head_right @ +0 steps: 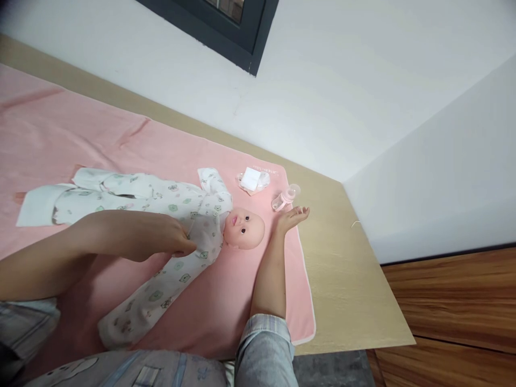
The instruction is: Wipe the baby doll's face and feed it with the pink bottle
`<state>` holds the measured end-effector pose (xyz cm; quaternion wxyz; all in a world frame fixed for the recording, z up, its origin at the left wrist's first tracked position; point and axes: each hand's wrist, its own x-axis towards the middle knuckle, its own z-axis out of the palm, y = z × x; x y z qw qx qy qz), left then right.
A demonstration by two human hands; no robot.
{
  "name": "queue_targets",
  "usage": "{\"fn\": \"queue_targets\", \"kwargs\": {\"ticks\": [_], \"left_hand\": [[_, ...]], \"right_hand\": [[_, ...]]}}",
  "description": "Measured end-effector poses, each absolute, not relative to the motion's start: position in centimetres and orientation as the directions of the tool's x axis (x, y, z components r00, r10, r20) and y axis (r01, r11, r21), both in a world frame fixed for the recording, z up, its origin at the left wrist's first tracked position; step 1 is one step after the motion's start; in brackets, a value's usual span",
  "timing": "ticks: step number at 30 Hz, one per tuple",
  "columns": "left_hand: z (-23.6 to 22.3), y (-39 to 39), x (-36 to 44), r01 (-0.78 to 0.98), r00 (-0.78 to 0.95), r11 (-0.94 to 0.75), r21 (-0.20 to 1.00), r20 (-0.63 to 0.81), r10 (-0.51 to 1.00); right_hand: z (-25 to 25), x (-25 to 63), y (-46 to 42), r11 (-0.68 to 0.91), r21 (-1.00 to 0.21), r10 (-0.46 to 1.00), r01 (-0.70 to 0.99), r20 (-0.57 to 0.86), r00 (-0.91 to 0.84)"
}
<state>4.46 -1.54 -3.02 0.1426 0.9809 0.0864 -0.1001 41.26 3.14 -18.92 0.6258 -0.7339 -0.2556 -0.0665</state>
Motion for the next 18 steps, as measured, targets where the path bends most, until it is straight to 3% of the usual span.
{"fn": "queue_targets", "kwargs": {"ticks": [7,13,18], "left_hand": [[-2.5,-1.8,4.8,0.187,0.953,-0.965,0.187,-0.275,0.131],[-2.7,-1.6,4.4,0.197,0.952,-0.946,0.256,-0.281,0.122],[-2.6,-1.6,4.4,0.227,0.935,-0.948,0.222,-0.323,0.148]], "right_hand": [[-19.9,42.7,3.3,-0.105,-0.943,0.248,0.317,0.283,0.926],[-20.7,43.2,3.7,-0.087,-0.943,0.283,0.322,0.286,0.915],[-21.0,43.2,3.7,-0.074,-0.938,0.295,0.338,0.303,0.906]]}}
